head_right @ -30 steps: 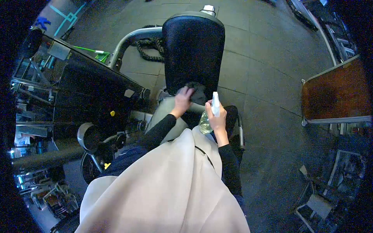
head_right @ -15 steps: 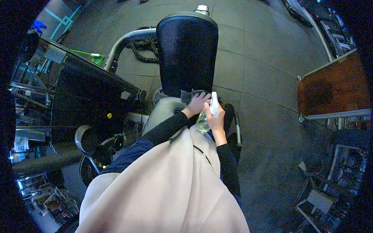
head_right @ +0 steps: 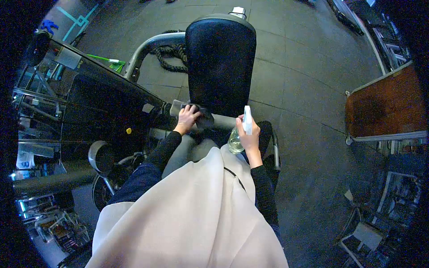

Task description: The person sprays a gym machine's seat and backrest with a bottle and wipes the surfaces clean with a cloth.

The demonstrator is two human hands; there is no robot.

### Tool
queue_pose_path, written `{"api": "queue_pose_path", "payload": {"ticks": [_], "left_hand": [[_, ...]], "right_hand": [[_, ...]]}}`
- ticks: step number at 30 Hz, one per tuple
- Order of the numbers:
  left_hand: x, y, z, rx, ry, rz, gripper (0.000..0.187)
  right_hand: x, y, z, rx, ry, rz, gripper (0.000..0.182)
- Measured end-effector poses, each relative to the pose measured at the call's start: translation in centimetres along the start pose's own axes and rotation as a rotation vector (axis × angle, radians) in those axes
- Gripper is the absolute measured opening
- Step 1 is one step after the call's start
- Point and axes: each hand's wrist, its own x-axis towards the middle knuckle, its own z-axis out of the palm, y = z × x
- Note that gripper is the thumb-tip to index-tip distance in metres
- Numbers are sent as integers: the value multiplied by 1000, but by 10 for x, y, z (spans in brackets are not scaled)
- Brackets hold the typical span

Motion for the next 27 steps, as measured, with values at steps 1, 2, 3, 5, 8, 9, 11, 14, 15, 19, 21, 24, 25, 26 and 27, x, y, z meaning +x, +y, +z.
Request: {"api": "queue_pose_path", "payload": {"ticks": [1,2,3,5,8,9,11,14,15,19,21,24,25,26,27], "left_hand": [[-1,2,-1,-26,8,-49,26],[-1,3,-2,-53,17,-97,28],[1,5,-1,-102,65,-94,29],[6,14,1,-199,160,-88,33],[34,34,-4,-224,167,38,43],[48,46,-12,-216,133,83,43],[79,71,-23,-215,127,181,41],[114,112,-21,-312,212,265,34],[125,123,-30,-272,274,284,31],[149,141,-27,-430,154,203,32],[142,132,-23,-314,208,304,32],[121,107,-23,-235,190,320,34],[112,91,-31,-160,151,329,36],[101,78,-33,-174,128,276,37],[90,63,-36,-177,117,230,38]], "right_hand": [[0,1,0,-9,1,-7,17],[0,2,0,1,8,2,17],[0,-1,0,11,16,11,17],[0,-5,0,14,14,22,17],[0,-8,0,-37,-14,27,18],[2,-16,0,-70,-22,21,18],[4,-15,1,-88,-23,5,19],[2,0,3,-49,2,-9,20],[1,0,4,-40,14,-7,20],[1,-2,2,-18,28,-15,21],[1,-2,2,-38,29,-30,21],[0,1,3,-36,25,-3,20],[0,2,2,-31,24,14,20],[1,2,2,-54,19,4,21],[1,1,1,-75,12,-5,21]]}}
